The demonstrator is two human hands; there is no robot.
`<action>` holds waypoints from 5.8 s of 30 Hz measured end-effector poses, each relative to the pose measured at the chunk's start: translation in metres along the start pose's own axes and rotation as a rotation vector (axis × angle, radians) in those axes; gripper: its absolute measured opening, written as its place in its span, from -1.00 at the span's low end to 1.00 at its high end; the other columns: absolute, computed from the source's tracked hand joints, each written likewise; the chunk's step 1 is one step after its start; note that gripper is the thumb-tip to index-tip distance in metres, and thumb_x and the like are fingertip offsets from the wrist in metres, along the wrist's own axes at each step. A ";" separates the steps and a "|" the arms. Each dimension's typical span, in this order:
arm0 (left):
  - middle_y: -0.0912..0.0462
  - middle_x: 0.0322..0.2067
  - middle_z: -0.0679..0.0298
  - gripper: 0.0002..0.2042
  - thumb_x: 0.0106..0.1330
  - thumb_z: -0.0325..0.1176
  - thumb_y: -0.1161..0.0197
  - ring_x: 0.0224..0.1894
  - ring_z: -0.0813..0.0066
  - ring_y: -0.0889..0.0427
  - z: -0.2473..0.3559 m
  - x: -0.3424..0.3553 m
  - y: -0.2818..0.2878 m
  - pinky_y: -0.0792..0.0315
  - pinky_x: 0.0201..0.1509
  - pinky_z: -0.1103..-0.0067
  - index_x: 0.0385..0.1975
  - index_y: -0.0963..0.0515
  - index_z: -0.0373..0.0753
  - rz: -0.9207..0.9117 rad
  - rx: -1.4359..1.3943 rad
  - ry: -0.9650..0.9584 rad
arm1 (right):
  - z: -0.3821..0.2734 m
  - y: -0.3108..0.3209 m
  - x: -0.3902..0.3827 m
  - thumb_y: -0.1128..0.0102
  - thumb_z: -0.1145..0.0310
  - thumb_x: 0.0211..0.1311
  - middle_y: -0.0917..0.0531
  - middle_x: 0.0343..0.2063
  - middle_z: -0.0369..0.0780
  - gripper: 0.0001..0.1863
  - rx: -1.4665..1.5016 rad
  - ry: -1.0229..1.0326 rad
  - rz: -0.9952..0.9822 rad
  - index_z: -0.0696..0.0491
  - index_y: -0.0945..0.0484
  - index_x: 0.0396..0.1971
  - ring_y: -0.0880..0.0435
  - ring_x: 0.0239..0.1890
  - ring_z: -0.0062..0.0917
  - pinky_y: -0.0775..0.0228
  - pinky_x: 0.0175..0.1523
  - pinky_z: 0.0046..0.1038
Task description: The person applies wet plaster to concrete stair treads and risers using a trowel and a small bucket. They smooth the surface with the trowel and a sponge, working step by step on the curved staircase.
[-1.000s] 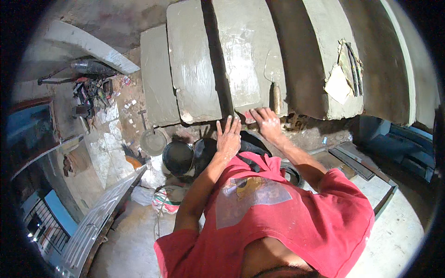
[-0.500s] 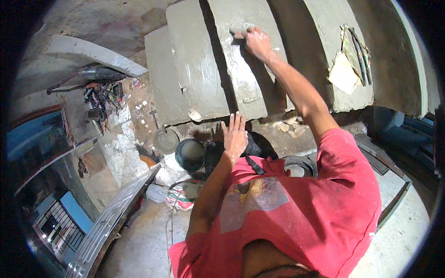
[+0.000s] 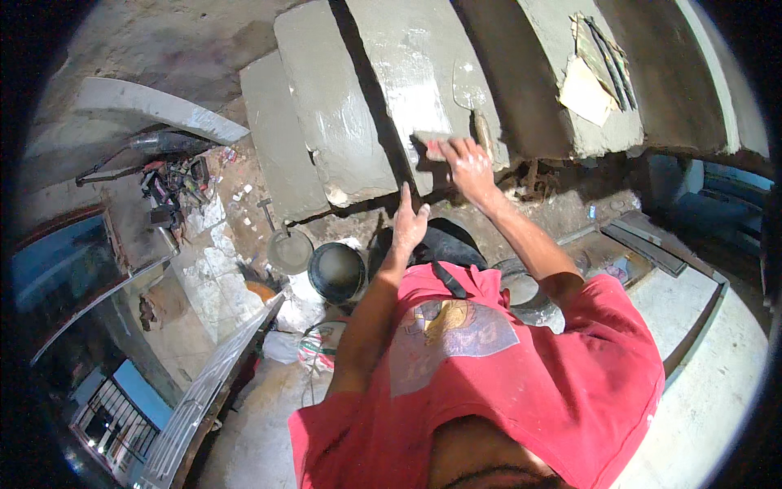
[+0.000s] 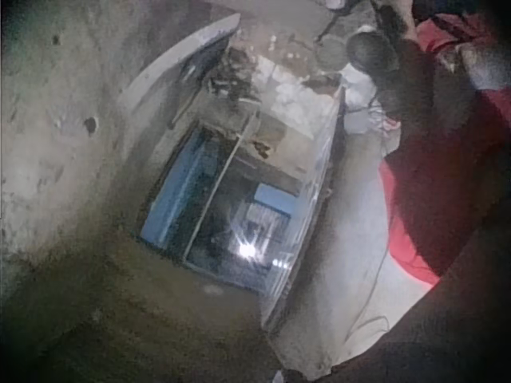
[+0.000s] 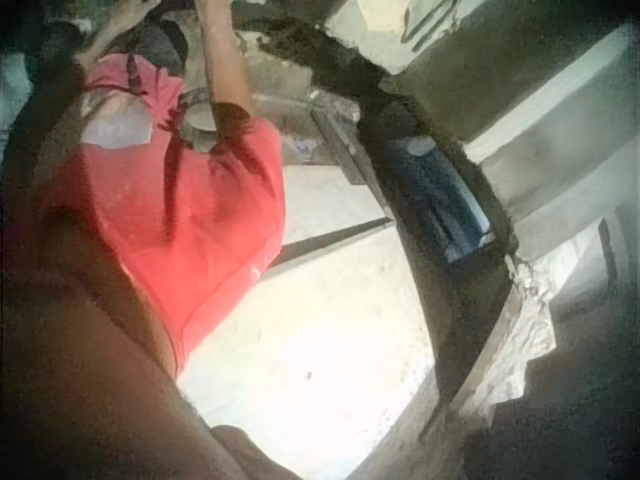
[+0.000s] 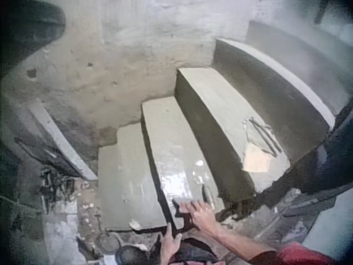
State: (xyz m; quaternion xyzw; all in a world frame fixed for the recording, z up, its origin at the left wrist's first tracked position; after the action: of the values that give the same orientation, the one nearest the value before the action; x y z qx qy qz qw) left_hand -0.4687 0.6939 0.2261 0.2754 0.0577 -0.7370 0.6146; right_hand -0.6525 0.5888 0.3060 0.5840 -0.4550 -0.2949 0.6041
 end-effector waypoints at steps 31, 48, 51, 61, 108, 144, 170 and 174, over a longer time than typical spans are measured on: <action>0.22 0.67 0.12 0.07 0.33 0.54 0.18 0.70 0.21 0.35 -0.056 -0.006 0.019 0.56 0.63 0.15 0.65 0.10 -0.18 -0.149 -1.183 0.400 | -0.093 -0.006 -0.121 -0.29 0.50 0.08 -0.60 0.06 -0.10 -0.30 0.280 -0.026 0.054 0.04 -0.50 0.34 -0.58 0.13 -0.14 -0.51 0.18 -0.14; 0.04 0.65 0.15 -0.04 0.46 0.44 0.24 0.68 0.22 0.13 -0.054 -0.002 0.013 0.42 0.66 0.12 0.62 0.00 -0.26 0.034 -1.205 0.312 | -0.001 -0.009 0.060 -0.29 0.51 0.07 -0.57 0.07 -0.01 -0.38 0.250 -0.044 0.002 0.08 -0.53 0.23 -0.55 0.13 -0.02 -0.43 0.28 -0.10; 0.04 0.65 0.13 -0.05 0.47 0.42 0.24 0.68 0.22 0.13 -0.049 0.008 0.006 0.42 0.67 0.13 0.62 0.02 -0.26 0.081 -1.182 0.323 | 0.016 -0.007 0.083 -0.27 0.49 0.15 -0.60 0.03 0.01 -0.49 0.267 -0.028 0.049 0.11 -0.57 0.17 -0.57 0.13 -0.01 -0.45 0.25 -0.10; -0.03 0.63 0.16 -0.09 0.49 0.38 0.22 0.67 0.27 0.06 -0.047 0.036 -0.008 0.37 0.67 0.17 0.61 -0.03 -0.25 0.259 -1.225 0.317 | 0.040 0.011 0.096 -0.32 0.42 0.20 -0.62 0.02 -0.01 -0.54 0.307 -0.112 -0.332 0.04 -0.61 0.14 -0.59 0.14 -0.01 -0.51 0.20 -0.05; -0.24 0.52 -0.08 -0.36 0.68 0.09 0.23 0.57 -0.02 -0.21 -0.070 0.143 0.021 -0.09 0.62 0.28 0.54 -0.22 -0.27 0.085 -0.695 0.098 | 0.037 -0.112 0.663 -0.16 0.27 0.33 -0.62 0.03 -0.22 -0.69 -0.893 0.644 -0.073 -0.15 -0.68 0.04 -0.51 0.26 -0.27 -0.52 0.23 -0.24; -0.49 0.32 -0.25 -0.49 0.69 -0.16 0.15 0.38 -0.12 -0.47 -0.108 0.124 -0.018 -0.29 0.49 0.24 0.41 -0.37 -0.42 0.043 -0.873 0.172 | -0.113 -0.101 0.258 -0.20 0.00 0.24 -0.57 -0.20 -0.29 -0.63 -1.247 0.733 -0.941 -0.10 -0.72 -0.12 -0.38 -0.05 -0.41 -0.17 -0.07 -0.31; -0.32 0.48 0.07 -0.12 0.51 0.38 0.06 0.49 0.24 -0.30 -0.189 0.057 0.058 -0.05 0.58 0.29 0.58 -0.16 -0.23 0.547 -1.291 0.415 | -0.183 -0.063 0.157 -0.26 0.41 0.12 -0.67 -0.20 -0.12 -0.65 -0.035 0.214 -0.253 0.11 -0.67 -0.05 -0.65 -0.05 -0.16 -0.66 -0.08 -0.22; -0.21 0.56 0.11 -0.19 0.59 0.31 0.23 0.61 0.15 -0.14 -0.186 0.061 0.107 0.08 0.67 0.21 0.56 -0.17 -0.29 0.507 -1.202 0.149 | -0.190 -0.185 0.176 -0.39 0.42 0.06 -0.64 -0.10 -0.04 -0.55 0.178 -0.170 -0.105 0.11 -0.60 0.01 -0.58 0.05 -0.08 -0.55 0.15 -0.12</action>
State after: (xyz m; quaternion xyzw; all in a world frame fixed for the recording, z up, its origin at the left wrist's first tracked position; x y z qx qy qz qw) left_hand -0.3114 0.6936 0.0673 -0.0607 0.4351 -0.3874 0.8105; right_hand -0.3776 0.4892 0.1803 0.6312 -0.4977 -0.3329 0.4930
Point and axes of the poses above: each hand's wrist, its own x-axis towards the middle knuckle, its own y-axis out of the back of the hand, z = x × y, the point moved 1 cm from there along x, towards the middle knuckle
